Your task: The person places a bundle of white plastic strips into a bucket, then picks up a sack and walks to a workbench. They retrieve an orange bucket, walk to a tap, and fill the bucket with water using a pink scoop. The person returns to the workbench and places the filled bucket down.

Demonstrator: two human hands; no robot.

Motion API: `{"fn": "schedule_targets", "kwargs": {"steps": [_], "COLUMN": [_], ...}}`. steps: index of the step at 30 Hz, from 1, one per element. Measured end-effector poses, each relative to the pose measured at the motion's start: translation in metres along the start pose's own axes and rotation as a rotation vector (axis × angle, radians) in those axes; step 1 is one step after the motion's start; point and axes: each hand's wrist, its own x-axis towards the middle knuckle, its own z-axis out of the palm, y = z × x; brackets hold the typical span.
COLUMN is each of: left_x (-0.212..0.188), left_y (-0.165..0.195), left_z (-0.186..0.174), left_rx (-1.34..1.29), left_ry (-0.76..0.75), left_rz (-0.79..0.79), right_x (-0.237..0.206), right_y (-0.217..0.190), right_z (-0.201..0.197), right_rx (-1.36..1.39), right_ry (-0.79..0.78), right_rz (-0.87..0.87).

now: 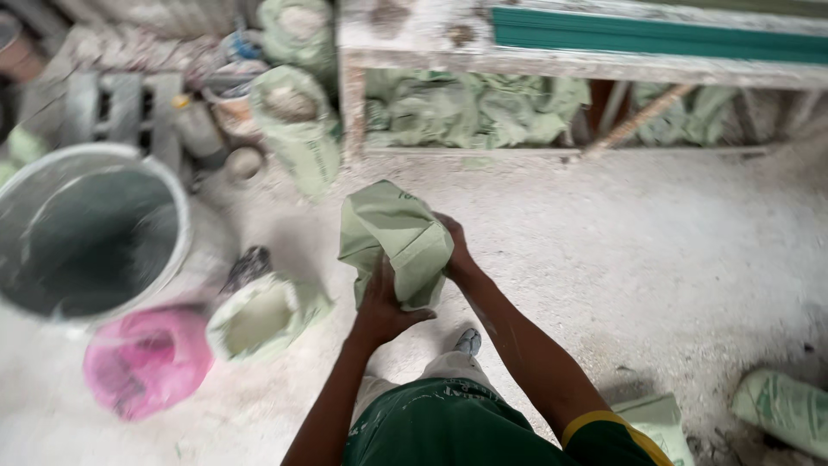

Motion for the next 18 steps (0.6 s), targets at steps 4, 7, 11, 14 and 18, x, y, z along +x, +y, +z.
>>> {"fn": "schedule_targets", "kwargs": {"steps": [4,7,11,14,18], "left_x": [0.062,0.091,0.144,0.190,0.258], "left_y": [0.016,0.035,0.068,0.090,0.124], "left_z": [0.129,0.237,0.338,0.385,0.448], "left_rx": [-0.061,-0.205,-0.630,-0.934,-1.050], "left_ry": [0.050,0.079,0.040,-0.111,-0.241], "left_rz": [0.061,-0.026,-0.320,-0.402,-0.628], "right_x": [0.000,-0.020,-0.059,-0.108,-0.177], "right_y": [-0.045,-0.095,-0.155,-0.172,-0.173], "right_z": [-0.095,-0.169,-0.255,-0.321,-0.431], "right_rx": [-0.033,-0.149,-0.782,-1.242,-1.263], "right_ry": [-0.010,0.040,0.225,0.417,0.950], "right_rz": [0.029,0.173,0.040,-0.247,-0.153]}}
